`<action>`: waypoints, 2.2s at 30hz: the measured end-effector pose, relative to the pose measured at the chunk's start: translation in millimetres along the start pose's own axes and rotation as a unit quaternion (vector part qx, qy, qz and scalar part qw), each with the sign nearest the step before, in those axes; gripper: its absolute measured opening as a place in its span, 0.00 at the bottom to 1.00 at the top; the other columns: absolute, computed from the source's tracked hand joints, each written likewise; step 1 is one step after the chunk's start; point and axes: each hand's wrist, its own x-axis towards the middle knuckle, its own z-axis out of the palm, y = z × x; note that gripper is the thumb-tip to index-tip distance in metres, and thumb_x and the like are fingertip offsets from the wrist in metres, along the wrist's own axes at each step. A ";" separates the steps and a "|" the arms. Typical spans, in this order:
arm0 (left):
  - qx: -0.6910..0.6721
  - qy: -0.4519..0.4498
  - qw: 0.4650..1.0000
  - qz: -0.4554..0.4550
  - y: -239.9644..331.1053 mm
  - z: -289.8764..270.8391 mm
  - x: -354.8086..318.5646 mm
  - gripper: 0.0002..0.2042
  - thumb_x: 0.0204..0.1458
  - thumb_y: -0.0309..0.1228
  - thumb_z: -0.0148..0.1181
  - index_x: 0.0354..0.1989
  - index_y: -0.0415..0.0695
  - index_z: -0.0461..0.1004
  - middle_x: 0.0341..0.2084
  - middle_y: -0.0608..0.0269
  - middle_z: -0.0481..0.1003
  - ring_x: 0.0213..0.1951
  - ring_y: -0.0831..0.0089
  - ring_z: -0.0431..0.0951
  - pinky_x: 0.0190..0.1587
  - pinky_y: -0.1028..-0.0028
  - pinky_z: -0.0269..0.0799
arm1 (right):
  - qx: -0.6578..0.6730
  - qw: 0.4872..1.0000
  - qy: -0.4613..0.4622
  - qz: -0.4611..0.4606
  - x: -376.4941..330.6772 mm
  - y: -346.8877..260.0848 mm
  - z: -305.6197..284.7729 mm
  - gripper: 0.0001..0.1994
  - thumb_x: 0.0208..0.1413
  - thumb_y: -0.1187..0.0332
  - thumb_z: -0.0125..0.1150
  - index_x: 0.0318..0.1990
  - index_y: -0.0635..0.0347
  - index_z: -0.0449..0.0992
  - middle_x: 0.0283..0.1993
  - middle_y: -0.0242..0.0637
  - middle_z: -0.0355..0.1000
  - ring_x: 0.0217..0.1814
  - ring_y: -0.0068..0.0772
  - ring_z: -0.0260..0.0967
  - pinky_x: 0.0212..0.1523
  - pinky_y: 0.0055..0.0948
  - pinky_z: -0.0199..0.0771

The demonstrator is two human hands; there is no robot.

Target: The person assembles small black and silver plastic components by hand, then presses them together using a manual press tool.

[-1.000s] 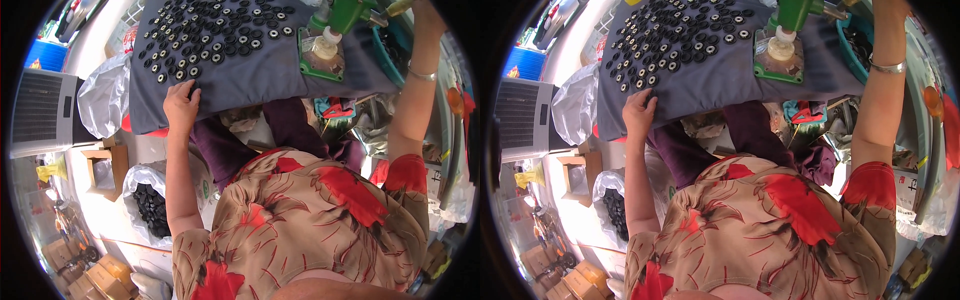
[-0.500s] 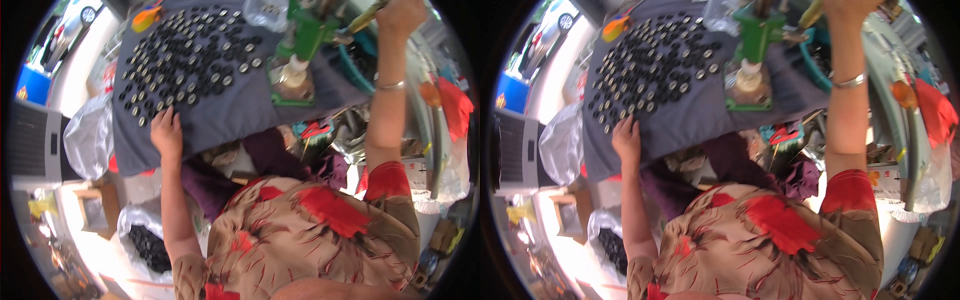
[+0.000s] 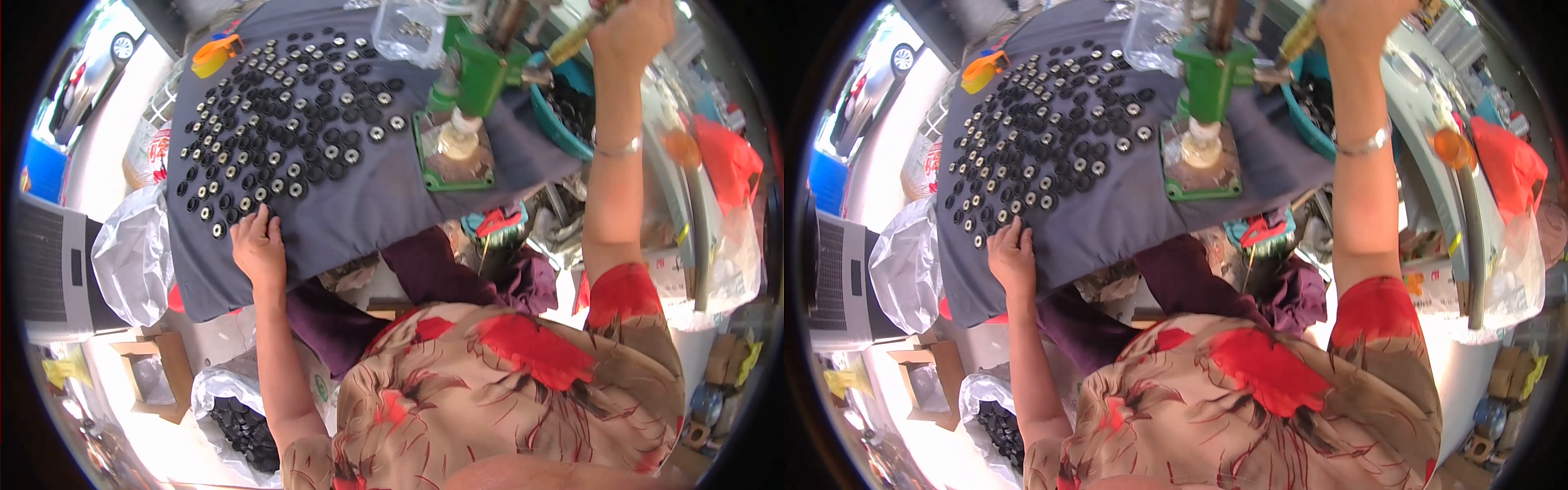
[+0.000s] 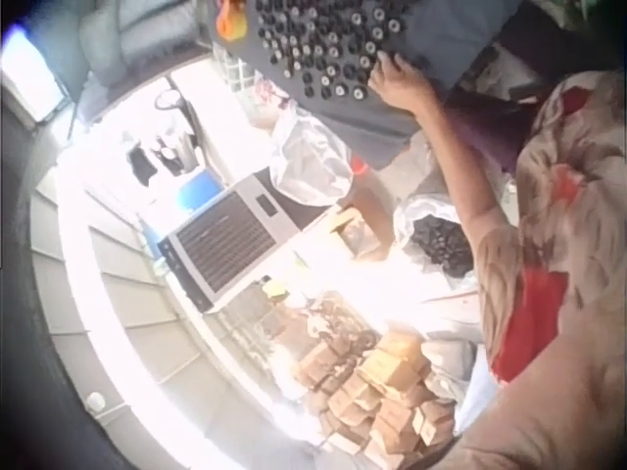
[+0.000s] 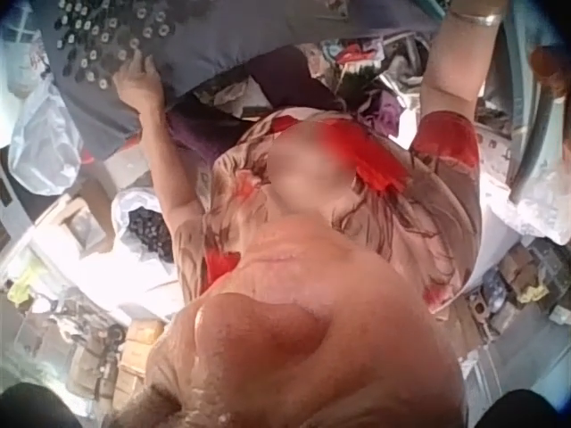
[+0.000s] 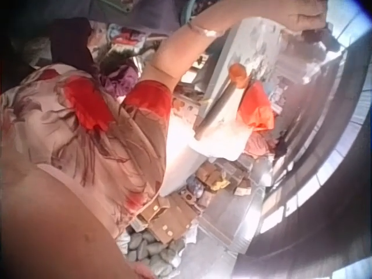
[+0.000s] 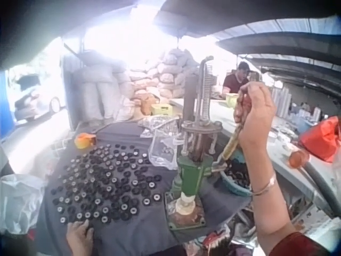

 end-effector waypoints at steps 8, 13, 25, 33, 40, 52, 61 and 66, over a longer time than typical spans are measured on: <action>-0.310 -0.054 0.949 -0.023 127.0 2.3 36.7 0.22 0.43 0.26 0.71 0.49 0.41 0.76 0.33 0.60 0.78 0.34 0.73 0.75 0.40 0.74 0.72 | 0.044 0.998 -0.052 -0.008 1.5 5.5 -3.6 0.10 0.62 0.64 0.51 0.30 0.57 0.70 0.20 0.25 0.62 0.15 0.15 0.56 0.14 0.17 0.56; -0.368 -0.099 0.923 0.047 198.5 38.8 60.4 0.30 0.39 0.27 0.73 0.54 0.42 0.70 0.34 0.58 0.77 0.35 0.65 0.75 0.40 0.68 0.72 | 0.067 0.997 -0.040 -0.001 -0.5 7.4 -2.6 0.10 0.61 0.65 0.54 0.28 0.56 0.70 0.19 0.24 0.61 0.15 0.14 0.54 0.14 0.18 0.57; -0.351 -0.119 0.925 0.085 239.9 67.4 73.8 0.33 0.38 0.27 0.71 0.57 0.40 0.65 0.36 0.57 0.78 0.43 0.55 0.75 0.44 0.59 0.71 | 0.098 0.994 -0.053 0.009 -4.5 -0.6 -9.6 0.09 0.61 0.66 0.54 0.30 0.60 0.71 0.19 0.25 0.61 0.15 0.15 0.55 0.13 0.18 0.55; -0.358 -0.142 0.921 0.052 238.1 69.9 74.6 0.37 0.39 0.29 0.71 0.60 0.40 0.61 0.37 0.55 0.78 0.45 0.53 0.75 0.46 0.59 0.71 | 0.105 0.992 -0.060 -0.045 -64.9 -33.9 -45.5 0.11 0.64 0.64 0.48 0.35 0.63 0.71 0.22 0.31 0.65 0.21 0.20 0.62 0.22 0.21 0.64; -0.364 -0.139 0.919 0.051 237.9 73.6 77.6 0.38 0.39 0.29 0.70 0.62 0.40 0.58 0.40 0.55 0.78 0.45 0.53 0.75 0.47 0.58 0.71 | 0.096 0.962 -0.184 -0.176 -119.2 -26.1 -96.0 0.10 0.60 0.71 0.45 0.35 0.70 0.70 0.32 0.49 0.69 0.28 0.38 0.68 0.35 0.38 0.72; -0.373 -0.190 0.906 0.059 234.0 72.3 81.6 0.42 0.40 0.31 0.68 0.65 0.38 0.54 0.42 0.58 0.79 0.46 0.55 0.74 0.49 0.60 0.70 | -0.028 0.946 -0.283 -0.155 -166.5 -29.2 -137.3 0.09 0.58 0.69 0.50 0.36 0.66 0.72 0.33 0.44 0.69 0.35 0.43 0.71 0.51 0.55 0.69; -0.363 -0.169 0.915 0.040 234.7 71.8 78.4 0.42 0.40 0.31 0.69 0.65 0.35 0.54 0.42 0.60 0.80 0.47 0.56 0.74 0.49 0.61 0.70 | 0.004 0.959 -0.242 -0.147 -157.3 -30.5 -125.5 0.10 0.58 0.69 0.51 0.35 0.68 0.73 0.32 0.44 0.70 0.34 0.41 0.70 0.49 0.52 0.71; -0.368 -0.170 0.913 0.050 237.1 73.8 82.2 0.43 0.39 0.31 0.69 0.65 0.36 0.53 0.42 0.59 0.80 0.47 0.56 0.74 0.49 0.61 0.70 | -0.005 0.949 -0.266 -0.169 -166.5 -22.8 -137.5 0.09 0.57 0.69 0.51 0.34 0.67 0.73 0.32 0.45 0.69 0.34 0.42 0.70 0.50 0.56 0.70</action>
